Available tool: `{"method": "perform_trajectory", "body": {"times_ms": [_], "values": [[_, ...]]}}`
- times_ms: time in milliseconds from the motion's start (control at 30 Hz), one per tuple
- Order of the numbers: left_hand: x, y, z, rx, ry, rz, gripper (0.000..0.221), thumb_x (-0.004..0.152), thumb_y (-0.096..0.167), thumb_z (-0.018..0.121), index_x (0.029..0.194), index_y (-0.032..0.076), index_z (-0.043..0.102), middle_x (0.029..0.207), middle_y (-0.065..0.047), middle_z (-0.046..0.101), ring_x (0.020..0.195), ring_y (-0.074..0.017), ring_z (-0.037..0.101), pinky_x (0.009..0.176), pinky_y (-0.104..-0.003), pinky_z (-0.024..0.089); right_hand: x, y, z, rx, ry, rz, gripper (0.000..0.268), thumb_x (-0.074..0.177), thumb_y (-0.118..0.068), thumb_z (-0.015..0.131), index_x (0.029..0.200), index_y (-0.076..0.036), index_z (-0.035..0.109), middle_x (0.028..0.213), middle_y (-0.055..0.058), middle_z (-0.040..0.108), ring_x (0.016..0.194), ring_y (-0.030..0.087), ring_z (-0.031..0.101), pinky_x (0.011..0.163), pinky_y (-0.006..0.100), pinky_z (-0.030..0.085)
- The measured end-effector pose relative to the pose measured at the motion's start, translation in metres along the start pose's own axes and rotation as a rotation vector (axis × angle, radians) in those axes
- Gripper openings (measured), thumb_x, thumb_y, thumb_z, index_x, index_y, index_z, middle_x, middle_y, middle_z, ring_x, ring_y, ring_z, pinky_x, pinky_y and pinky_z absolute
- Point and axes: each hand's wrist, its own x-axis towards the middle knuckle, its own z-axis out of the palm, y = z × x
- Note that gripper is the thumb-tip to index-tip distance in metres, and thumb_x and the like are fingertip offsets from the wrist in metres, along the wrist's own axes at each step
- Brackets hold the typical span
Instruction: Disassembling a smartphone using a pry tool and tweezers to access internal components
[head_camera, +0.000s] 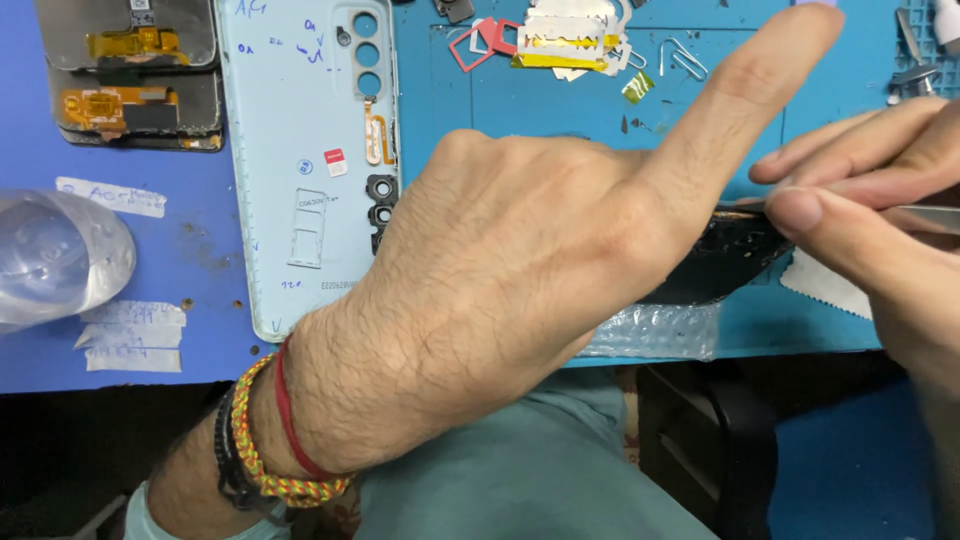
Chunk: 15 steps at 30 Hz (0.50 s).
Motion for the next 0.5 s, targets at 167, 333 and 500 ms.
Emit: {"method": "perform_trajectory", "body": {"times_ms": [167,333,500], "values": [[0.002,0.000,-0.002,-0.043,-0.035,-0.013,0.063,0.125,0.026,0.059,0.175,0.028,0.019,0.052,0.012,0.040,0.039,-0.0180,0.049,0.039,-0.045,0.043,0.007,-0.018,0.012,0.091,0.017,0.043,0.028,0.111,0.007,0.071,0.104,-0.004,0.046,0.112,0.017,0.064,0.128,0.031,0.078,0.124,0.039,0.068],[-0.007,-0.001,0.005,-0.011,0.162,0.048,0.062,0.107,0.017,0.071,0.160,0.029,0.042,0.064,0.012,0.052,0.057,-0.0213,0.063,0.036,-0.045,0.038,-0.003,-0.003,0.001,-0.082,0.044,0.112,0.021,0.118,0.006,0.067,0.102,0.004,0.054,0.121,0.021,0.064,0.116,0.030,0.075,0.118,0.038,0.064],[-0.027,-0.022,-0.007,-0.127,0.189,0.024,0.060,0.092,0.049,0.099,0.127,0.018,0.060,0.082,0.004,0.064,0.076,-0.0265,0.064,0.048,-0.047,0.039,0.003,-0.010,0.000,-0.139,-0.010,0.148,0.007,0.118,0.006,0.061,0.116,0.013,0.061,0.125,0.022,0.058,0.122,0.035,0.076,0.115,0.043,0.068]]}}
